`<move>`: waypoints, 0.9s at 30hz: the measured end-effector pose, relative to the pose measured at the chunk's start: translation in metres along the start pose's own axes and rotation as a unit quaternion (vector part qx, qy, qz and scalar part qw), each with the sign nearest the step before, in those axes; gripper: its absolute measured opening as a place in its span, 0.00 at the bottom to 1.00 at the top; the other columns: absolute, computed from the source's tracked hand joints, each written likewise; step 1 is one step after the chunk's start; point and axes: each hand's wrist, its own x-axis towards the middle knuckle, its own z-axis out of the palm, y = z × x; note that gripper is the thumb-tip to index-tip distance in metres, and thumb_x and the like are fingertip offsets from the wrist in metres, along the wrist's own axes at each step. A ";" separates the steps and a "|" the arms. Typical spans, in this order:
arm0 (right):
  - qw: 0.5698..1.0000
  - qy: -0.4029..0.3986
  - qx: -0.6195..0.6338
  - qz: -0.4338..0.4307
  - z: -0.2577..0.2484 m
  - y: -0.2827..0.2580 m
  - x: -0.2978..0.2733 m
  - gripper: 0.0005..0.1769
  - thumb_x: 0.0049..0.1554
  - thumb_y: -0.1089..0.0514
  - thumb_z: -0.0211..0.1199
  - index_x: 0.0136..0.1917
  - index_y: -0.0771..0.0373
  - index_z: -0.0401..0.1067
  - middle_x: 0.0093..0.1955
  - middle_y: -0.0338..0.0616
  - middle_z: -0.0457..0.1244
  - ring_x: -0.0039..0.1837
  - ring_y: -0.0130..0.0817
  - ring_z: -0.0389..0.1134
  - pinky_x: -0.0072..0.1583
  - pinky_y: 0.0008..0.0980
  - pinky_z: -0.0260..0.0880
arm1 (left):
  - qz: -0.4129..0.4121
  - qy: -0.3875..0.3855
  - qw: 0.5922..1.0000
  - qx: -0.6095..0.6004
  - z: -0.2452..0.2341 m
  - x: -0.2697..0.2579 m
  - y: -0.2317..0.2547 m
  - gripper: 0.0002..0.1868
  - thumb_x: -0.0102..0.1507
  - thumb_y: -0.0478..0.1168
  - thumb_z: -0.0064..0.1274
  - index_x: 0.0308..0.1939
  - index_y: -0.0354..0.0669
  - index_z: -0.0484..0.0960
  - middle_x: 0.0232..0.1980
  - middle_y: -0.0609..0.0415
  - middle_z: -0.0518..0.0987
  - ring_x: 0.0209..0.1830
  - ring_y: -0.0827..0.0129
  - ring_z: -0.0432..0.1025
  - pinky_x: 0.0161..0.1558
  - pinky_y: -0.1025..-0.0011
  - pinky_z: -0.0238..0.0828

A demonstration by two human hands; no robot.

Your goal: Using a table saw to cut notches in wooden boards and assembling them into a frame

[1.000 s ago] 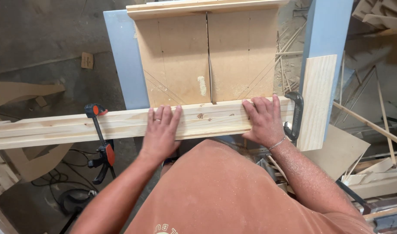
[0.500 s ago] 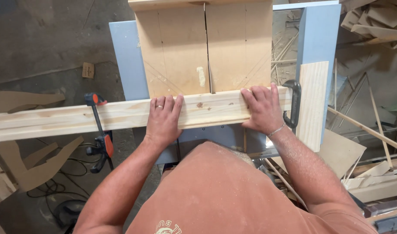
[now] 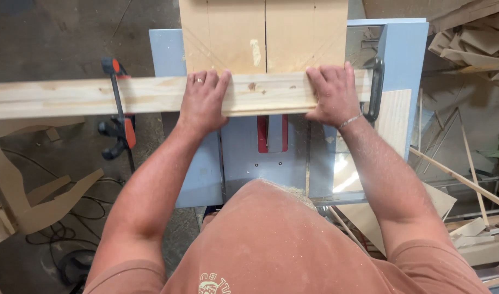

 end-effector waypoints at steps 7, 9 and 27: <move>0.997 -0.070 -0.010 -0.014 -0.027 0.009 0.047 0.56 0.34 0.37 0.75 0.72 0.56 0.61 0.60 0.50 0.57 0.63 0.51 0.59 0.74 0.70 0.45 | -0.018 -0.125 0.992 0.029 -0.003 0.043 -0.020 0.58 0.39 0.52 0.69 0.71 0.44 0.63 0.61 0.40 0.72 0.60 0.46 0.67 0.63 0.54 0.57; 0.999 0.001 0.001 -0.054 -0.024 0.012 0.046 0.53 0.38 0.32 0.73 0.70 0.59 0.65 0.58 0.50 0.58 0.60 0.52 0.60 0.70 0.63 0.49 | -0.021 -0.130 0.991 0.034 -0.002 0.044 -0.020 0.57 0.40 0.52 0.68 0.72 0.45 0.63 0.61 0.41 0.72 0.60 0.45 0.67 0.64 0.52 0.56; 0.999 -0.032 -0.011 0.001 -0.012 -0.059 -0.120 0.66 0.21 0.35 0.75 0.74 0.52 0.67 0.63 0.45 0.61 0.68 0.47 0.62 0.77 0.61 0.48 | -0.013 -0.030 0.998 -0.051 -0.020 -0.103 0.071 0.55 0.34 0.44 0.66 0.68 0.40 0.73 0.50 0.43 0.72 0.54 0.47 0.67 0.62 0.50 0.62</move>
